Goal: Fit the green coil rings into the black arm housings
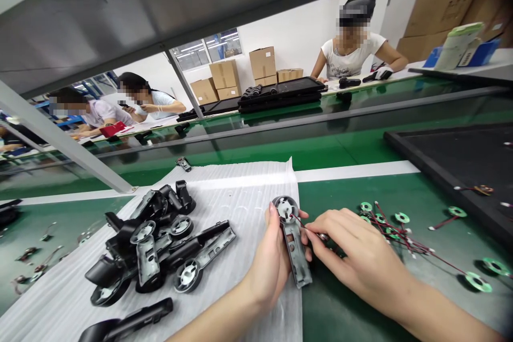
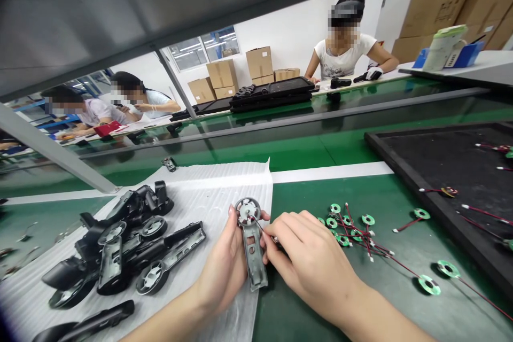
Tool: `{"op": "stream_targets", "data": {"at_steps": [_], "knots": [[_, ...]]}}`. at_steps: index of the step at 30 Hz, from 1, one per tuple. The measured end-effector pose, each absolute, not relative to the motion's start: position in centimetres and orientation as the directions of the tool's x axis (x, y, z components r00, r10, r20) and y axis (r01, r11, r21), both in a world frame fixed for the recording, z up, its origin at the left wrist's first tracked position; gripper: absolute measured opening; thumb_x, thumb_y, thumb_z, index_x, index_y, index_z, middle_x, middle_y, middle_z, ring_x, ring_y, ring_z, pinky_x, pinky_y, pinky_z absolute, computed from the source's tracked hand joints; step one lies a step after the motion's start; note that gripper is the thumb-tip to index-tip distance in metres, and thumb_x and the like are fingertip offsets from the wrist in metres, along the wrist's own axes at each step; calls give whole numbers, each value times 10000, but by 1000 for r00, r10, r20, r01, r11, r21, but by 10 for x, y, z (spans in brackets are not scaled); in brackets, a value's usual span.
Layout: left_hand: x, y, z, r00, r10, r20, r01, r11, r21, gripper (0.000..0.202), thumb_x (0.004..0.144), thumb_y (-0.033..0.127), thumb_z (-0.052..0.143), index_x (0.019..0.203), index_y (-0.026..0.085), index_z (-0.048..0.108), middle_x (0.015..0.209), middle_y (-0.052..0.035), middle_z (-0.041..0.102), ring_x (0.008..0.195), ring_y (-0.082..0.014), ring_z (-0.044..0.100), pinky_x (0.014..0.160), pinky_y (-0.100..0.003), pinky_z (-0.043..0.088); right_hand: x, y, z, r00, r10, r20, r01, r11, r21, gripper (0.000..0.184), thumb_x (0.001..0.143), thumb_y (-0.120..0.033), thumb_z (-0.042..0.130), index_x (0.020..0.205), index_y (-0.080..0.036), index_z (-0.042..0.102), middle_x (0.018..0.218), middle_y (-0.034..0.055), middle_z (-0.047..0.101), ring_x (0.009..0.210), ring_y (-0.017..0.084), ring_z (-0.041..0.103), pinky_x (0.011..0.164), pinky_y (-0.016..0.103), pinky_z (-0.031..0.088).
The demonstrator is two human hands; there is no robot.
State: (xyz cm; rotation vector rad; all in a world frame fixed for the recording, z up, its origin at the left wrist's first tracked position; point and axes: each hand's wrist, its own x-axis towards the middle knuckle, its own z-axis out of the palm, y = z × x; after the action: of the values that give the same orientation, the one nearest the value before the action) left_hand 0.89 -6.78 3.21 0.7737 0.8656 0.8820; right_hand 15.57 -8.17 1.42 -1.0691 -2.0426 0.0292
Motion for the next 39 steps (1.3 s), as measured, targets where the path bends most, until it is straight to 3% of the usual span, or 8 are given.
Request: {"op": "stream_targets", "data": {"at_steps": [7, 13, 17, 21, 25, 31, 39], "knots": [[5, -68, 27, 337, 910, -242, -192, 318, 928, 594, 847, 699, 299, 1147, 196, 404, 798, -20, 548, 713, -155, 531, 676, -290, 409, 156, -81, 13, -311, 728, 611, 697, 612, -374, 187, 934, -164, 418, 861, -177, 590, 723, 27, 615, 642, 172, 522, 608, 305, 359], [1, -68, 26, 369, 915, -164, -83, 209, 974, 454, 885, 634, 310, 1101, 237, 347, 1053, -51, 531, 855, -148, 520, 748, -283, 402, 157, -81, 14, -349, 730, 588, 687, 626, -369, 179, 922, -159, 418, 858, -192, 581, 738, 27, 618, 639, 163, 532, 599, 294, 379], [-1, -66, 30, 368, 916, -161, -22, 181, 983, 386, 910, 580, 330, 1089, 239, 364, 907, -7, 528, 781, -125, 493, 755, -267, 399, 162, -79, 16, -342, 769, 541, 664, 605, -440, 149, 915, -169, 424, 873, -208, 561, 756, 20, 607, 661, 167, 551, 604, 290, 410], [-5, -62, 35, 409, 897, -167, 43, 164, 985, 312, 928, 500, 385, 1019, 210, 457, 853, 5, 510, 711, -94, 477, 690, -223, 395, 165, -76, 19, -287, 808, 514, 623, 565, -541, 140, 940, -187, 411, 943, -207, 549, 795, 23, 587, 695, 165, 568, 623, 282, 425], [-6, -59, 35, 429, 886, -177, 78, 159, 984, 303, 934, 463, 393, 1012, 188, 497, 817, 0, 526, 663, -81, 509, 640, -204, 417, 168, -74, 19, -271, 804, 529, 640, 561, -525, 192, 960, -199, 384, 1045, -202, 556, 836, 36, 583, 705, 171, 567, 625, 292, 427], [-7, -57, 29, 440, 886, -147, 162, 82, 983, 426, 924, 498, 367, 1249, 230, 433, 832, -15, 509, 629, -111, 498, 408, -169, 385, 176, -71, 21, -376, 795, 477, 657, 591, -467, 217, 958, -182, 367, 971, -209, 582, 843, 36, 603, 715, 180, 578, 645, 318, 436], [-11, -59, 27, 453, 870, -194, 254, 82, 964, 457, 936, 458, 371, 1365, 309, 322, 723, 48, 446, 434, -49, 391, 383, -164, 359, 174, -71, 31, -256, 917, 304, 543, 397, -740, 188, 927, -209, 455, 851, -234, 625, 842, 1, 658, 756, 151, 620, 659, 260, 472]]}}
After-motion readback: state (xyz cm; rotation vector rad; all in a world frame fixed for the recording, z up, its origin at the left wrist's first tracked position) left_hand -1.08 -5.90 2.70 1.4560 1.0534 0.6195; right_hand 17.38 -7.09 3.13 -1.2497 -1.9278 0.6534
